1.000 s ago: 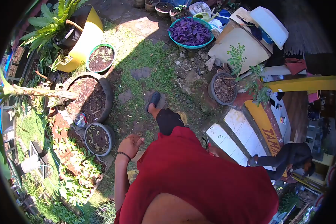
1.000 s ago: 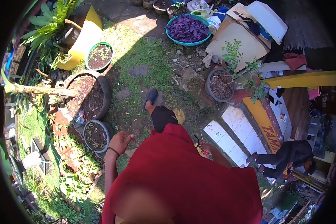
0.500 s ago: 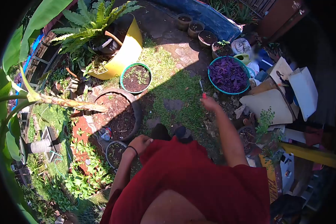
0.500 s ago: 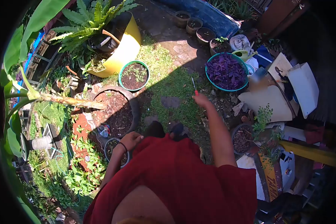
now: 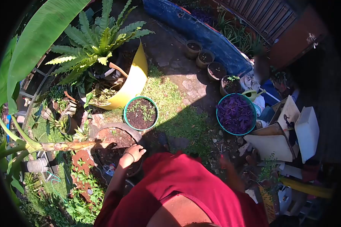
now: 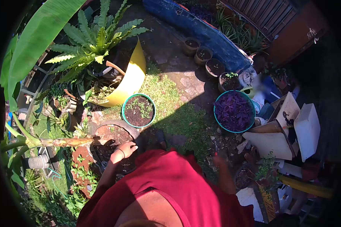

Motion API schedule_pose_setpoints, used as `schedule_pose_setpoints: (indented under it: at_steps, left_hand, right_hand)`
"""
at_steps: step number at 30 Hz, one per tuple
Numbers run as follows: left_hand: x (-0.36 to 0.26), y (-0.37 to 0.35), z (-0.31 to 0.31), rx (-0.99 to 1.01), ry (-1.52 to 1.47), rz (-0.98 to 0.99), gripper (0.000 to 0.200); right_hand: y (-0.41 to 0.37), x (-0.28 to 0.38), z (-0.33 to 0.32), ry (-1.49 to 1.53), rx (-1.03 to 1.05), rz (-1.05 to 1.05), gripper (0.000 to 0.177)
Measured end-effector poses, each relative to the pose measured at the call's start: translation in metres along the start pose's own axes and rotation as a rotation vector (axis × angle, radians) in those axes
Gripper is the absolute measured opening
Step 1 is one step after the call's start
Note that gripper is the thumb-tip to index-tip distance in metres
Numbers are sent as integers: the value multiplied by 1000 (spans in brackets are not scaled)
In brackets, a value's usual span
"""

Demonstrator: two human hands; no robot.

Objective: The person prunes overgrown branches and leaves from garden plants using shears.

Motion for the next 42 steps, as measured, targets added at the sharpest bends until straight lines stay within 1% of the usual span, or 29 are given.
schedule_pose_setpoints:
  at_steps: [1, 3, 5, 6, 7, 9, 12, 13, 15, 19, 20, 21, 23, 25, 26, 27, 29, 30, 31, 32, 33, 34, 35, 37, 38, 39, 40, 41, 42]
  left_hand:
    - [-1, 14, -30, -45, 54, -88, 41]
    - [16, 58, -61, -42, 23, -58, 42]
    - [18, 98, -97, -39, -33, 57, 44]
    - [-1, 105, -123, -10, 55, -42, 45]
    - [-7, 121, -131, -5, 55, -44, 45]
    - [-23, 160, -151, 52, 378, -25, 44]
    - [-58, 225, -180, 67, 147, 94, 48]
    - [-70, 243, -191, 80, 86, 126, 48]
    - [-96, 281, -218, 60, 131, 220, 49]
    - [-119, 378, -245, 3, 97, 260, 46]
    - [-131, 388, -262, 16, 28, 210, 44]
    - [-122, 420, -255, 11, -65, 208, 43]
    - [-110, 458, -243, -100, -204, 181, 40]
    - [-111, 474, -239, 101, -99, 1, 37]
    - [-101, 484, -219, 161, -25, 36, 36]
    - [-92, 490, -206, 217, 51, 70, 36]
    - [-104, 490, -214, 393, 124, -6, 37]
    - [-121, 489, -232, 488, -3, -121, 42]
    - [-129, 495, -237, 481, -24, -122, 42]
    - [-133, 498, -241, 273, -209, -86, 42]
    - [-137, 510, -245, 61, -388, -45, 42]
    - [-147, 513, -263, 25, -542, -17, 44]
    - [-152, 525, -281, 14, -556, -14, 44]
    - [-146, 546, -314, 18, -470, -22, 42]
    - [-138, 564, -326, 1, -359, -45, 39]
    - [-127, 579, -339, 1, -356, -42, 39]
    - [-117, 600, -353, 88, -304, -30, 38]
    - [-108, 621, -370, 169, -255, -21, 37]
    - [-97, 644, -385, 168, -289, -20, 33]
  right_hand:
    - [-15, -9, 13, 40, 60, 58, 33]
    - [-33, -13, 34, 142, 140, 115, 33]
    - [-40, 8, 43, 225, 172, 138, 33]
    - [-40, 20, 44, 256, 182, 142, 33]
    - [-36, 32, 44, 279, 189, 143, 33]
    - [-24, 61, 33, 315, 191, 135, 33]
    - [13, 100, 7, 350, 187, 117, 33]
    - [27, 110, -3, 353, 188, 116, 33]
    - [63, 137, -29, 366, 185, 105, 34]
    - [157, 202, -104, 376, 94, 13, 36]
    - [181, 222, -130, 356, 44, -35, 37]
    - [205, 242, -155, 334, -7, -81, 38]
    - [234, 285, -207, 476, 67, -24, 37]
    - [282, 306, -241, 206, 79, 77, 31]
    - [279, 330, -266, 174, 178, 163, 40]
    - [278, 358, -296, -111, 292, -100, 40]
    - [309, 400, -335, -553, 430, -384, 37]
    - [326, 423, -352, -351, 304, -139, 36]
    - [370, 429, -362, -373, 298, -141, 36]
    - [411, 437, -373, -670, 332, -586, 35]
    - [449, 446, -384, -962, 179, -1061, 35]
    - [414, 499, -409, -398, 385, -517, 29]
    - [378, 552, -435, 235, 283, -40, 24]
    - [388, 613, -456, 285, 283, -103, 25]
    - [407, 638, -461, 175, 239, -103, 26]
    - [417, 661, -467, 71, 189, -102, 27]
    - [438, 679, -470, 201, 336, -209, 29]
    - [410, 721, -475, 189, 205, -269, 32]
    - [405, 751, -476, 230, 199, -319, 27]
Point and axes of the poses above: each hand's wrist, its own y-axis towards the middle knuckle, its own z-axis out of the palm, x = y × z, the point moved 1 cm from there along y, towards the middle knuckle, and after that the axes turned 8 degrees about y, right-handed, at the moved point
